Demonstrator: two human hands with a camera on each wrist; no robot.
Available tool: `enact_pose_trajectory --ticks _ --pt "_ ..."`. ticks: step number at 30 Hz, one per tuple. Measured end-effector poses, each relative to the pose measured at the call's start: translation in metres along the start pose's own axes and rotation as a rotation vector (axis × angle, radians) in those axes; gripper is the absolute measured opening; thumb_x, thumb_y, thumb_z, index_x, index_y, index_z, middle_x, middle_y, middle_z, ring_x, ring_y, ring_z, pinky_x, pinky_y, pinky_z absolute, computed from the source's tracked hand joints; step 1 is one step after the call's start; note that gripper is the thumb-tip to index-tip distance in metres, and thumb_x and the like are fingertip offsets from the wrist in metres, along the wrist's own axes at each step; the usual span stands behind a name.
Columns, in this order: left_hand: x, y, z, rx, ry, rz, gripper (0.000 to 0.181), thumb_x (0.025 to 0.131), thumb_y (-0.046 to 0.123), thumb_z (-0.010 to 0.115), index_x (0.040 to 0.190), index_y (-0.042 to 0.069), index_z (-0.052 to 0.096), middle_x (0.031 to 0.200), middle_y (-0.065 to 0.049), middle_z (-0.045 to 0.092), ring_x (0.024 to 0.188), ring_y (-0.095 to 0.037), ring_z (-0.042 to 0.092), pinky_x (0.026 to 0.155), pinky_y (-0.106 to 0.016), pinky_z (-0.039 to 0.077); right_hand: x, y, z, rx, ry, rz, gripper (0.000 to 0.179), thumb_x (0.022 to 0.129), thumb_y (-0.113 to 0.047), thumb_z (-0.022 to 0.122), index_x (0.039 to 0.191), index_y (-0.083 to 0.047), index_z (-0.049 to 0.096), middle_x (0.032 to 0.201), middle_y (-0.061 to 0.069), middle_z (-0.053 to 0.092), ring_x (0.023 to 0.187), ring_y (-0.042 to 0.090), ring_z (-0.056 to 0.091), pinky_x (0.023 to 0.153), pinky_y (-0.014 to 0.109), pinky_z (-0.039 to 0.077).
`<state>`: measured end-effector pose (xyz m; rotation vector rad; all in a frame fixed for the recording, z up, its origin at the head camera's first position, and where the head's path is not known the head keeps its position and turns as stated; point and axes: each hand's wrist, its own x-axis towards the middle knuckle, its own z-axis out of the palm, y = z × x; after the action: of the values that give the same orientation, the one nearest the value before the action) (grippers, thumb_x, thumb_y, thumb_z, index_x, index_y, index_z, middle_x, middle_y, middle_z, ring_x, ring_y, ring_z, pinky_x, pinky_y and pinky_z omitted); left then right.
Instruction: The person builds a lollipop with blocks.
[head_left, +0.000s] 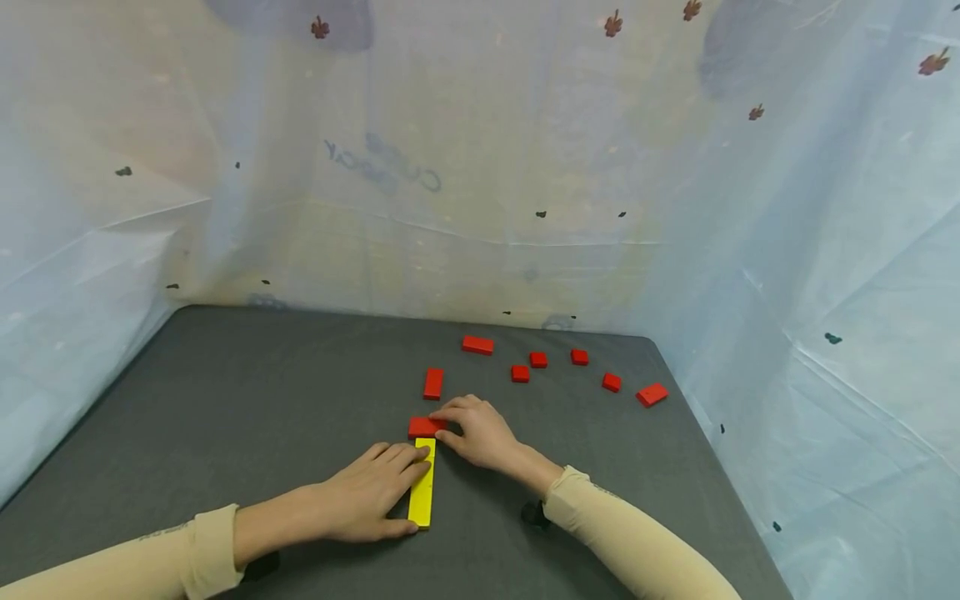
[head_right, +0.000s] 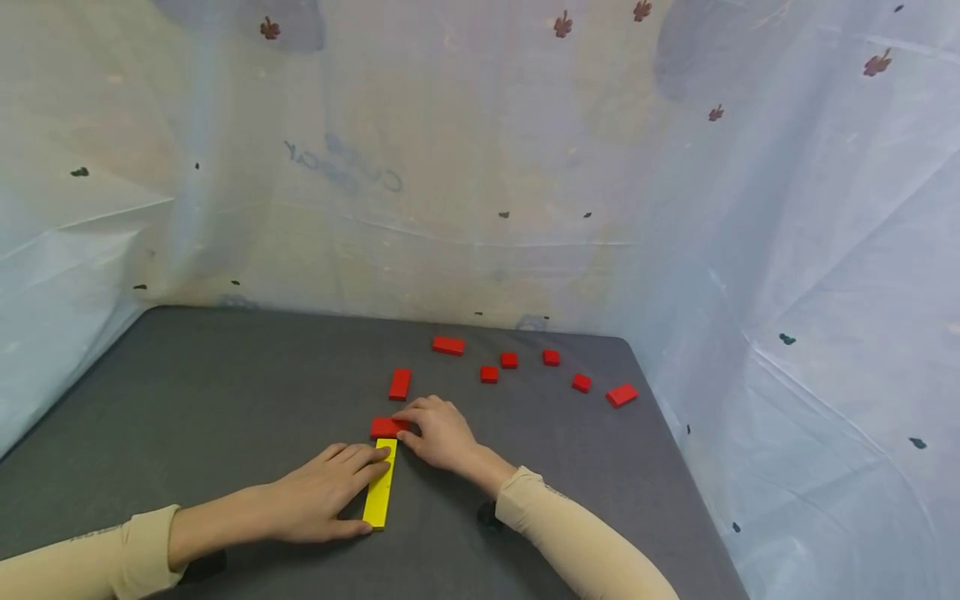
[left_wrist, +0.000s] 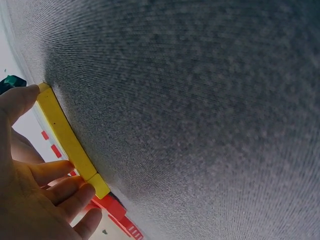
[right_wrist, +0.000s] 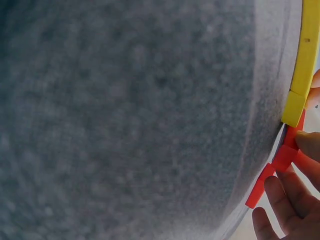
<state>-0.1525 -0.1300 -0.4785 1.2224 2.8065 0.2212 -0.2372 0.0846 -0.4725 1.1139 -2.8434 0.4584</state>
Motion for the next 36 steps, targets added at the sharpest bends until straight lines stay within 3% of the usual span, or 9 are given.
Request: enact_pose_trajectory --ticks 16,23,36 --pt "-0.0002 -0.0014 -0.0013 0.002 0.017 0.002 0.083 0.086 0.073 0.043 0.142 0.011 0.046 0.148 -0.004 0.039 0.134 -0.022 0.037 0.106 -0.049 0.035 0.0005 0.0011 0.0018 0.012 -0.048 0.010 0.031 0.093 -0.031 0.063 0.124 -0.025 0.066 0.120 -0.006 0.064 0.109 0.013 0.057 0.093 0.035 0.047" --pt "-0.0001 -0.0014 -0.0007 0.003 0.024 0.005 0.082 0.086 0.072 0.045 0.141 0.011 0.047 0.147 -0.004 0.039 0.133 -0.022 0.038 0.105 -0.049 0.036 0.0004 0.0037 0.0038 0.017 -0.040 -0.021 0.031 0.093 -0.029 0.063 0.124 -0.024 0.066 0.121 -0.006 0.064 0.108 0.013 0.057 0.093 0.034 0.048" --pt "0.0015 -0.0016 -0.0009 -0.024 -0.008 -0.015 0.082 0.085 0.072 0.046 0.142 0.012 0.046 0.148 -0.003 0.037 0.134 -0.022 0.036 0.107 -0.049 0.034 0.0000 0.0033 0.0056 0.024 -0.038 -0.023 0.032 0.093 -0.028 0.063 0.125 -0.024 0.065 0.122 -0.005 0.064 0.108 0.014 0.057 0.093 0.034 0.048"
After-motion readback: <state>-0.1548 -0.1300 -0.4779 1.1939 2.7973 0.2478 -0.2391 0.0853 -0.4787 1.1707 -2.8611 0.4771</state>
